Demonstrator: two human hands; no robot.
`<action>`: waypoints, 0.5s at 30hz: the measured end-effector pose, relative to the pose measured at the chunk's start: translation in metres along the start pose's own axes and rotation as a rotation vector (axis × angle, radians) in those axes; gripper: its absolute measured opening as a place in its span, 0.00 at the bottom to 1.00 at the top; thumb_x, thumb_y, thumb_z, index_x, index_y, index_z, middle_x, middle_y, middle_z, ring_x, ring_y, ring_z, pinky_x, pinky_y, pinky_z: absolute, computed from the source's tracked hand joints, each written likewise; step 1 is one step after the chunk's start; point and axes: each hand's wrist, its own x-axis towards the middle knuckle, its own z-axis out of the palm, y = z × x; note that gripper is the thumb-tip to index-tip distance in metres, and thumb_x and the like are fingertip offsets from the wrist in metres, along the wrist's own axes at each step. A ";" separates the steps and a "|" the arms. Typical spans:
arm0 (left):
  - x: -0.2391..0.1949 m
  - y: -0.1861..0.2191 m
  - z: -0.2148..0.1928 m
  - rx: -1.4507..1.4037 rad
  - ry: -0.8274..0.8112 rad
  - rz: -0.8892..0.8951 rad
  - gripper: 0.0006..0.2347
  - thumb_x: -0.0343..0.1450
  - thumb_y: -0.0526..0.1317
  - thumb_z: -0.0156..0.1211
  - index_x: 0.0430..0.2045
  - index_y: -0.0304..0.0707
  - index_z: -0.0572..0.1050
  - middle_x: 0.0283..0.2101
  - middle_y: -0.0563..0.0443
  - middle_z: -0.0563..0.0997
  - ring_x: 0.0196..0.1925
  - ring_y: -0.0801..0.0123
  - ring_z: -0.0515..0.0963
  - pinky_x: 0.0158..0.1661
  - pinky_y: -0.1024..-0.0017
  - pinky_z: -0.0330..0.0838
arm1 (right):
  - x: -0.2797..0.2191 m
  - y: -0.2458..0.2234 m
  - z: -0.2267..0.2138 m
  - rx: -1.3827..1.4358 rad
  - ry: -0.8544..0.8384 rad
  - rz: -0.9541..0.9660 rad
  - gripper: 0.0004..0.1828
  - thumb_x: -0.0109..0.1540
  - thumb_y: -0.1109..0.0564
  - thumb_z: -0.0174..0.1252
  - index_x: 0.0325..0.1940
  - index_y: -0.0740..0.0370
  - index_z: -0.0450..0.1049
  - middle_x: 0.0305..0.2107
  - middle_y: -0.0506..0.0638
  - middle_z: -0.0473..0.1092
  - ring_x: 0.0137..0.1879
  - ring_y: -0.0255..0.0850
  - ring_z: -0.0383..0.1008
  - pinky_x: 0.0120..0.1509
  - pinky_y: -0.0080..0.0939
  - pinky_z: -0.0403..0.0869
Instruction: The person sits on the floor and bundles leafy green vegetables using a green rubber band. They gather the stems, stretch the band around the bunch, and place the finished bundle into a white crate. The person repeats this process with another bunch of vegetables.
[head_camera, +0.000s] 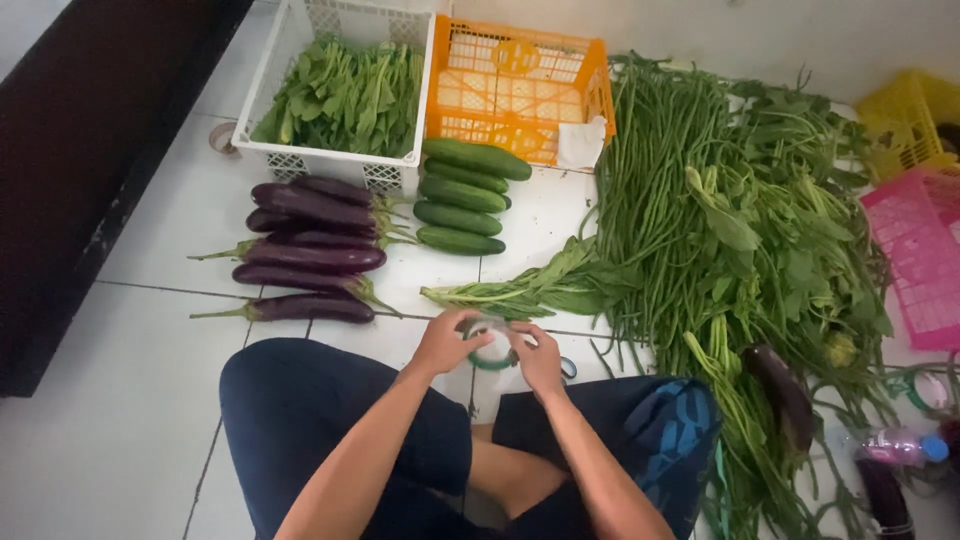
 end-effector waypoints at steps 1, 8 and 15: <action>0.001 -0.004 0.000 0.073 -0.009 0.059 0.27 0.69 0.53 0.68 0.60 0.42 0.72 0.61 0.42 0.73 0.66 0.51 0.72 0.63 0.56 0.72 | 0.000 0.004 0.001 -0.086 -0.039 -0.047 0.16 0.64 0.53 0.65 0.53 0.62 0.80 0.44 0.58 0.77 0.40 0.44 0.80 0.47 0.46 0.79; -0.004 0.000 -0.001 0.260 0.006 0.115 0.09 0.72 0.39 0.63 0.44 0.40 0.82 0.48 0.44 0.82 0.51 0.56 0.84 0.46 0.65 0.84 | -0.014 -0.009 0.016 -0.050 -0.127 -0.205 0.10 0.57 0.58 0.73 0.38 0.64 0.81 0.39 0.56 0.80 0.27 0.36 0.72 0.31 0.36 0.72; -0.001 -0.002 0.001 0.136 0.002 0.171 0.08 0.74 0.35 0.61 0.43 0.32 0.81 0.46 0.39 0.81 0.41 0.57 0.86 0.37 0.69 0.86 | -0.014 -0.006 0.018 0.051 -0.131 -0.324 0.07 0.59 0.61 0.71 0.37 0.64 0.78 0.35 0.53 0.80 0.27 0.35 0.73 0.32 0.37 0.73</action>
